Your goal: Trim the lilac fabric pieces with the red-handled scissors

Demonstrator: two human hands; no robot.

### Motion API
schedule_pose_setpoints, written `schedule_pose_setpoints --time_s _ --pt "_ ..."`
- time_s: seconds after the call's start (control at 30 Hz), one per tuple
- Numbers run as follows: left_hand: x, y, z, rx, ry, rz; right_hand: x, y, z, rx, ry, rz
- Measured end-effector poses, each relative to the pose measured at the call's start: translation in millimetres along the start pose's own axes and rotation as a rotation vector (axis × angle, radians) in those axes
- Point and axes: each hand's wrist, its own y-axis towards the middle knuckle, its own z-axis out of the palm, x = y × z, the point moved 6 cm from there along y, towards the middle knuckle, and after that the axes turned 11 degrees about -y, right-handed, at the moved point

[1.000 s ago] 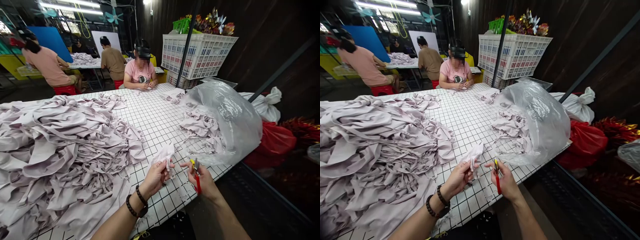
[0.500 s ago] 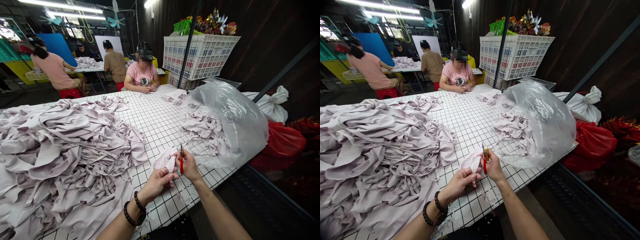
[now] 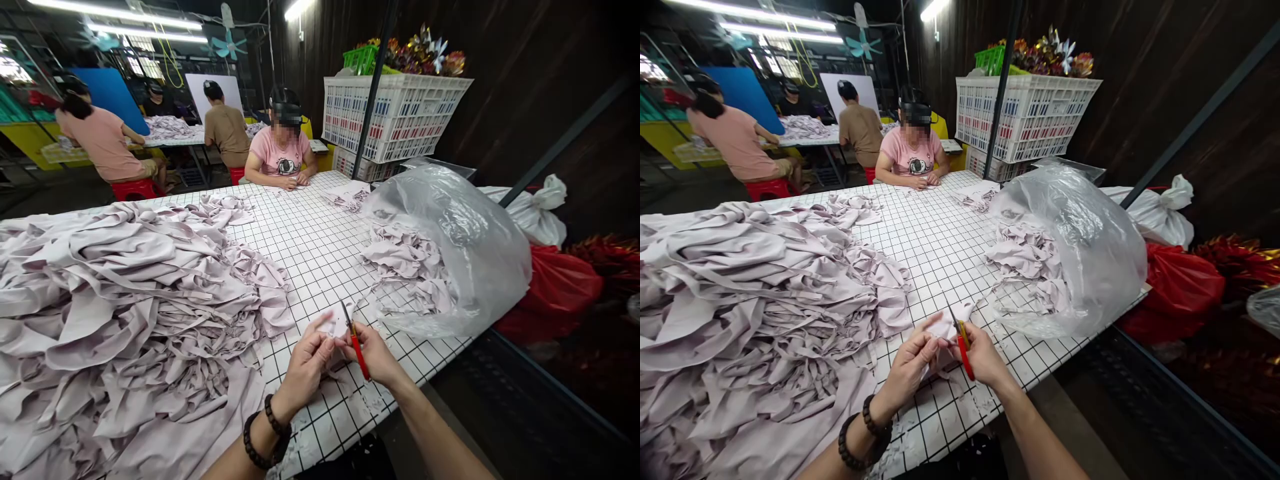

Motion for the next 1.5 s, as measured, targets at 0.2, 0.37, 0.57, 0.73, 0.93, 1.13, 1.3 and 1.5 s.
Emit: schedule_pose_setpoints --time_s 0.2,0.37,0.57,0.73,0.93,1.13,1.3,1.5 --pt "16 3 7 0.074 -0.190 -0.111 20 -23 -50 -0.136 -0.396 0.025" --pt "5 4 8 0.097 -0.023 -0.049 42 -44 -56 -0.093 -0.898 -0.109" --pt "-2 2 12 0.143 0.090 -0.016 51 -48 -47 -0.128 -1.052 -0.147" --pt "-4 0 14 0.157 0.106 0.001 56 -46 -42 -0.114 -1.069 -0.155" --pt "0 -2 14 0.178 0.083 -0.031 57 -44 -38 -0.115 -1.064 -0.187" --pt "1 -3 15 0.191 -0.002 -0.080 56 -44 -37 -0.115 -1.089 -0.214" --pt "5 -5 14 0.191 -0.040 -0.116 50 -43 -39 -0.119 -1.131 -0.227" --pt "10 -2 11 0.200 0.184 -0.050 38 -41 -39 -0.128 -1.189 -0.244"
